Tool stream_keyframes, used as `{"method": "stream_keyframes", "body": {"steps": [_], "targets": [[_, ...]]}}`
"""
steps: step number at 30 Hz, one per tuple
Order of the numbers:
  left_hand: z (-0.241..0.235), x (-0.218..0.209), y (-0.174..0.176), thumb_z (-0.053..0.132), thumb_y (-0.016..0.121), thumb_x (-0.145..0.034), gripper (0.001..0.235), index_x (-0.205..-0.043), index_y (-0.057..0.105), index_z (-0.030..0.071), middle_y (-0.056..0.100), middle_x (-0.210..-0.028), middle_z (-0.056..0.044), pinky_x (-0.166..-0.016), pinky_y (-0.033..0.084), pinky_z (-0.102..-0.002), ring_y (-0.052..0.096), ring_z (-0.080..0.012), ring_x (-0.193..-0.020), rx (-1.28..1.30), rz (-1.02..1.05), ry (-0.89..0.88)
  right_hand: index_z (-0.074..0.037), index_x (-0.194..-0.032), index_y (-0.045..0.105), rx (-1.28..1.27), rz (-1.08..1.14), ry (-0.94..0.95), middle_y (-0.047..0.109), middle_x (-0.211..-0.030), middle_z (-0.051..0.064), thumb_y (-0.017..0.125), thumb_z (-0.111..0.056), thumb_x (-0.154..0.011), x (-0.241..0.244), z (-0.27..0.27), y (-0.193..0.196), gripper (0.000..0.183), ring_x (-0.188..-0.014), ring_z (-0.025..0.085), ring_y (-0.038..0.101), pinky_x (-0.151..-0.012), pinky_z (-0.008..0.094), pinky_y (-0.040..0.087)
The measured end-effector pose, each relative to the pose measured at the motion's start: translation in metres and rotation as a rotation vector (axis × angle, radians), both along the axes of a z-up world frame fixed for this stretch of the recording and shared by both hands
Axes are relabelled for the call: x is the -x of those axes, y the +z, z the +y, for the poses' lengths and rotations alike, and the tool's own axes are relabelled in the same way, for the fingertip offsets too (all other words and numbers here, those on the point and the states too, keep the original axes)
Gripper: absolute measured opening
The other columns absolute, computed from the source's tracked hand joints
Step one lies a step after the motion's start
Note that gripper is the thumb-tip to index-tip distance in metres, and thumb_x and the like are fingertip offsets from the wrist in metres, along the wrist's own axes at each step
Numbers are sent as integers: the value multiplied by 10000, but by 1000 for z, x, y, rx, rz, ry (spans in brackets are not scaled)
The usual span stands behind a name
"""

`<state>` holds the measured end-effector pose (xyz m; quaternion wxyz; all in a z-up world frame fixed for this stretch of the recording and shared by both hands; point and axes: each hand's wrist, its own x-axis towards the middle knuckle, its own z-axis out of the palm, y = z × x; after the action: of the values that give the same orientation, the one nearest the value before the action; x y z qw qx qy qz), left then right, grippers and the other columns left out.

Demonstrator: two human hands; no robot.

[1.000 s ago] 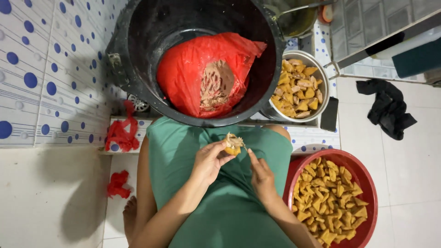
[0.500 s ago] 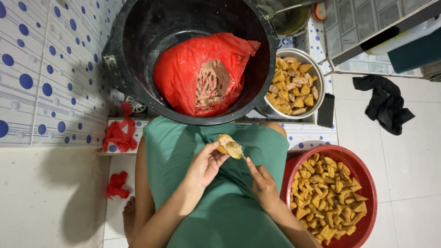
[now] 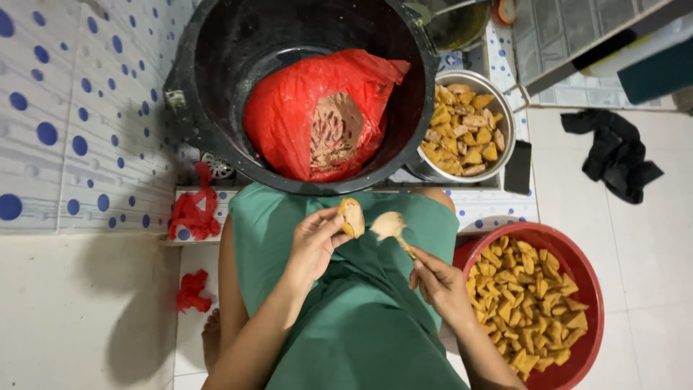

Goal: The person scoops a brown paste from a red plastic bag inside a black bucket and fills small yellow food pieces held in the left hand. The filled pieces are placed into a metal pot, and the process repeats with pieces taken from a red basin.

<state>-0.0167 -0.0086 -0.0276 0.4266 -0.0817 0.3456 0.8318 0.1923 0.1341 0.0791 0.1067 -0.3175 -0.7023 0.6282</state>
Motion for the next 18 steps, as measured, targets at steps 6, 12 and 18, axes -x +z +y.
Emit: {"method": "stream_keyframes", "body": {"steps": [6, 12, 18], "targets": [[-3, -14, -15, -56, 808, -820, 332, -1139, 721, -73, 756, -1058, -200, -736, 684, -455, 779, -303, -856, 2, 136, -69, -132, -1224, 784, -51, -116, 113, 676, -497, 106, 575, -37, -965, 2, 12, -15, 345, -349, 96, 510, -323, 215, 345], [-6, -19, -23, -69, 826, -802, 325, -1112, 734, -96, 740, -1110, -198, -725, 682, -414, 767, -257, -868, 34, 138, -140, -129, -1232, 792, -54, -383, 245, 676, -519, 86, 570, -32, -948, 8, 14, 9, 373, -465, 144, 549, -478, 259, 446], [-5, -23, -37, -71, 823, -805, 332, -1122, 730, -102, 744, -1069, -209, -716, 676, -409, 770, -287, -843, 71, 75, -130, -192, -1209, 816, -147, -611, 361, 790, -668, 135, 589, -68, -932, 28, 9, 75, 379, -518, 175, 667, -584, 300, 564]]}}
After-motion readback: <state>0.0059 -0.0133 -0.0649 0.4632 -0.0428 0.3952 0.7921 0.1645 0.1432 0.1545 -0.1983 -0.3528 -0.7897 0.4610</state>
